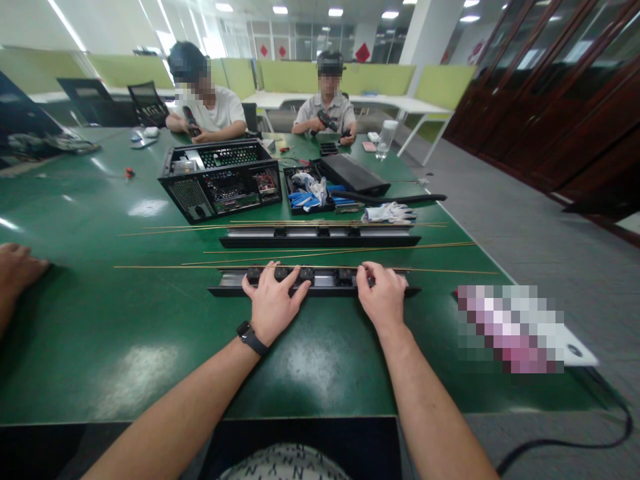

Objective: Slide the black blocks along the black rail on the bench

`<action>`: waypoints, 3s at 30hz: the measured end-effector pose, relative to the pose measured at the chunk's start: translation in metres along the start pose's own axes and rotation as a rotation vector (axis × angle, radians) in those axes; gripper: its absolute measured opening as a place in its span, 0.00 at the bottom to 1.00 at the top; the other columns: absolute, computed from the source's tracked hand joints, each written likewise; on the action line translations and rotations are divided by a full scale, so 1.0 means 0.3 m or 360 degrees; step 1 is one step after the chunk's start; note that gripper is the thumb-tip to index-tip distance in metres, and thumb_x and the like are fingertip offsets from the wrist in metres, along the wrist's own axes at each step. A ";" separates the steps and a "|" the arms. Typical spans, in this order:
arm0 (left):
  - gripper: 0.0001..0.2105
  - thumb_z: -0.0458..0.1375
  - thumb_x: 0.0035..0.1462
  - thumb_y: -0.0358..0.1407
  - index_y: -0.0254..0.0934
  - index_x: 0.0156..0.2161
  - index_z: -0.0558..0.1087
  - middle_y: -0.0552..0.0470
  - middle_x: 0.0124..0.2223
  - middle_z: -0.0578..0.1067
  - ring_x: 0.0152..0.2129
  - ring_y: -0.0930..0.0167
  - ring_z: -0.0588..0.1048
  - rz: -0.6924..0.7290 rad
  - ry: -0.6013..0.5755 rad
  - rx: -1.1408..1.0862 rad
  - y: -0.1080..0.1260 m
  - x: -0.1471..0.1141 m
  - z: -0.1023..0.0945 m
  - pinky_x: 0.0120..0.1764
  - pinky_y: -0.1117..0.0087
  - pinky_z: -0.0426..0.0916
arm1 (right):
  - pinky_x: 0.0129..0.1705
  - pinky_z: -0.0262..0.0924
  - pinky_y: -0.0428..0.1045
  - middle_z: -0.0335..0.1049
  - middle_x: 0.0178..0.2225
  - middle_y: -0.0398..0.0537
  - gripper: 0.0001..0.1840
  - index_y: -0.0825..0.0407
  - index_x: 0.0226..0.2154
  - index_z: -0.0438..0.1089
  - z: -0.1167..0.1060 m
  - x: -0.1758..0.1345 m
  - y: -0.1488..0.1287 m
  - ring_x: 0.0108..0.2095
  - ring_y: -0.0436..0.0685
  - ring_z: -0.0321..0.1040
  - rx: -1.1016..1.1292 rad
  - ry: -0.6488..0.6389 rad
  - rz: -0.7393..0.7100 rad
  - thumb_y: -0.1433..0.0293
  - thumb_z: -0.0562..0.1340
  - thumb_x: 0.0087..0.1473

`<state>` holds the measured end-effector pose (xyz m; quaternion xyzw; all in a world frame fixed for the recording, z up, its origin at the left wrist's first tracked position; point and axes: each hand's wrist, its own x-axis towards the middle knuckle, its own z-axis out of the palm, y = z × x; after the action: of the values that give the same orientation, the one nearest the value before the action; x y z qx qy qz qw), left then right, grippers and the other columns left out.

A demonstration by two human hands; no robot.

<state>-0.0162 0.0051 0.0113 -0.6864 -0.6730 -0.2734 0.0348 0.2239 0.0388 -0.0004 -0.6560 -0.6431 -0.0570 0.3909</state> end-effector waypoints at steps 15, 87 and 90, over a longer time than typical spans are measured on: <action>0.20 0.56 0.67 0.54 0.53 0.58 0.78 0.36 0.65 0.71 0.65 0.52 0.65 0.0012 0.0004 0.0036 -0.001 0.000 0.007 0.64 0.34 0.46 | 0.50 0.59 0.56 0.82 0.36 0.51 0.20 0.50 0.45 0.78 0.012 -0.003 -0.005 0.39 0.61 0.75 0.0097 -0.0067 -0.0020 0.54 0.60 0.62; 0.20 0.56 0.67 0.54 0.53 0.58 0.78 0.35 0.65 0.71 0.65 0.52 0.65 0.0024 0.0025 0.0025 -0.009 -0.003 0.014 0.64 0.33 0.47 | 0.46 0.65 0.53 0.80 0.34 0.51 0.20 0.51 0.38 0.81 -0.017 0.009 0.012 0.37 0.59 0.74 0.0053 0.0113 0.0175 0.55 0.59 0.62; 0.20 0.56 0.67 0.54 0.52 0.58 0.78 0.35 0.65 0.71 0.65 0.52 0.66 0.0035 0.0035 0.0027 -0.009 -0.002 0.014 0.64 0.33 0.47 | 0.45 0.63 0.53 0.80 0.33 0.52 0.21 0.52 0.37 0.80 -0.034 0.024 0.047 0.36 0.60 0.73 -0.0066 0.0175 0.0344 0.55 0.58 0.62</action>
<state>-0.0173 0.0066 0.0065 -0.6904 -0.6673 -0.2747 0.0510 0.2420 0.0403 0.0045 -0.7255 -0.5449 -0.0637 0.4156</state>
